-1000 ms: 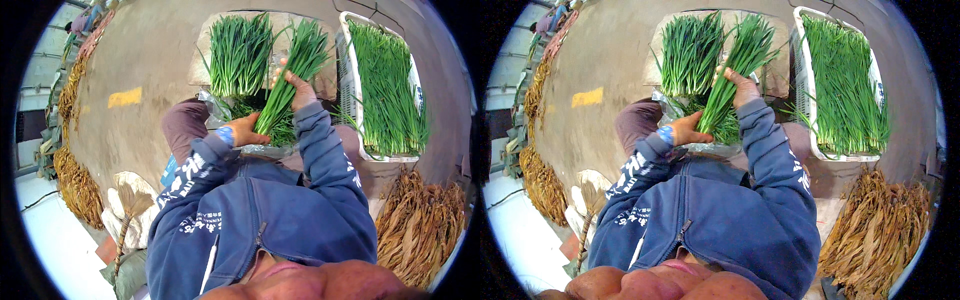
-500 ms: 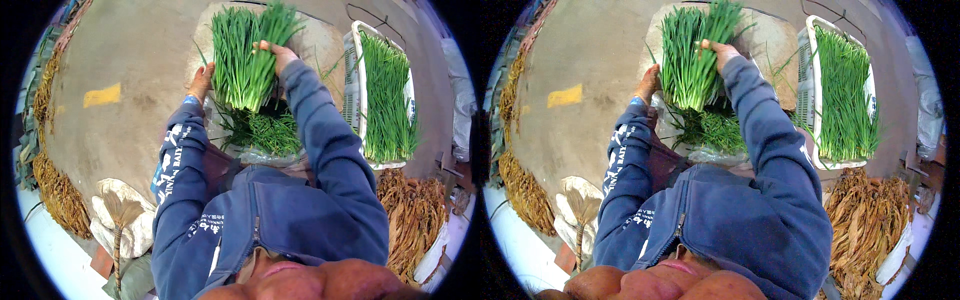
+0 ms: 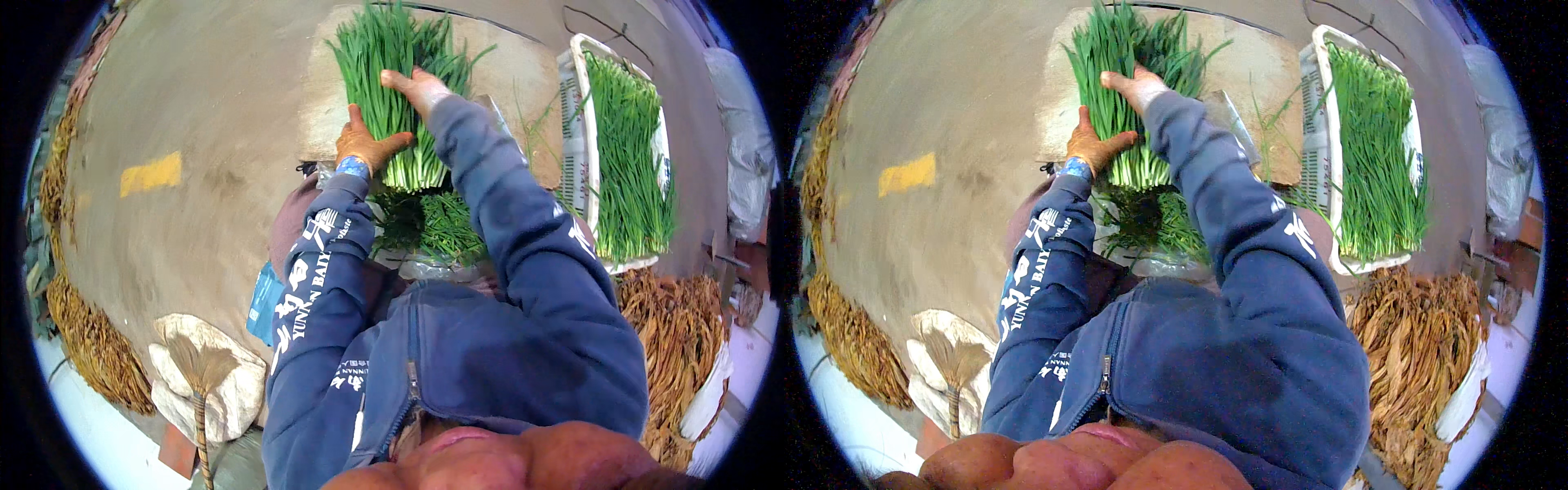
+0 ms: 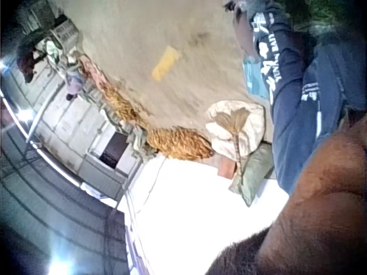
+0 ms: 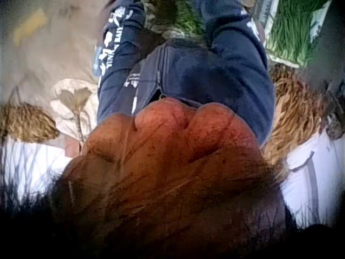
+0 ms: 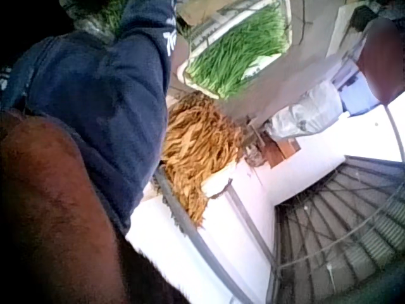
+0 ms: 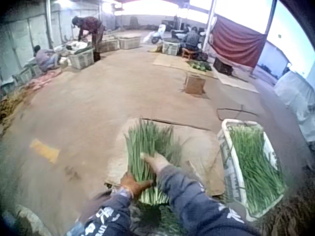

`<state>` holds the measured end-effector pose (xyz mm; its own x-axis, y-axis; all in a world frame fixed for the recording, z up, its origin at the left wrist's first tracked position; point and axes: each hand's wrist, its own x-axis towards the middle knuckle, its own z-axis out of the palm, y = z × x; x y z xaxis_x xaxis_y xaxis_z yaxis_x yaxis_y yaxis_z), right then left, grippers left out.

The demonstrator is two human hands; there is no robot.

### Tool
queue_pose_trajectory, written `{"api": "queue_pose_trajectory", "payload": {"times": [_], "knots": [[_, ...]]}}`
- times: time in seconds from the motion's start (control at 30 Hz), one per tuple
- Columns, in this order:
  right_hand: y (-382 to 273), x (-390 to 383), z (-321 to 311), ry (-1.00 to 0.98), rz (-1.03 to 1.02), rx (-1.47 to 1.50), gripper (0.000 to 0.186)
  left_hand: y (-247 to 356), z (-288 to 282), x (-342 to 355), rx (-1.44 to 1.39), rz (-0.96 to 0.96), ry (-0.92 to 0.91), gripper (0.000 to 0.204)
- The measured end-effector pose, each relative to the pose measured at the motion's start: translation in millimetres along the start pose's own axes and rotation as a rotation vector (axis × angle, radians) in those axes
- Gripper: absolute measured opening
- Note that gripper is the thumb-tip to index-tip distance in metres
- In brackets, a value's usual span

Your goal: The person gathers green onions from a white basket, aligns them into a neat bunch, and ties them with a red rubber band. The person then places the tied bundle onto a wooden board and repeats the process with additional bunches.

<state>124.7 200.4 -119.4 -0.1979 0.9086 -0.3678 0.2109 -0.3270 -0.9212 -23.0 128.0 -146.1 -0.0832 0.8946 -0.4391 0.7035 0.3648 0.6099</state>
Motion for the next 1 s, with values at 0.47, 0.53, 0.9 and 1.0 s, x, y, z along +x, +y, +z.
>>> {"api": "queue_pose_trajectory", "payload": {"times": [0.47, 0.53, 0.9, 1.0], "knots": [[177.9, -48.6, -40.6, 0.235, 0.081, -0.154, 0.033, 3.2, 12.0, -3.0, 0.144, -0.053, 0.041, 0.131], [141.9, -53.3, -15.8, 0.219, 0.052, -0.354, 0.037, -4.0, 24.4, 1.1, -0.006, 0.100, 0.043, 0.130], [115.3, -78.5, -20.7, 0.199, 0.109, -0.699, 0.036, 4.7, 41.7, -21.0, -0.095, 0.258, 0.127, 0.128], [115.8, -80.4, -35.8, 0.060, 0.208, -0.425, 0.046, 3.8, 43.9, -20.4, -0.108, 0.246, 0.170, 0.126]]}}
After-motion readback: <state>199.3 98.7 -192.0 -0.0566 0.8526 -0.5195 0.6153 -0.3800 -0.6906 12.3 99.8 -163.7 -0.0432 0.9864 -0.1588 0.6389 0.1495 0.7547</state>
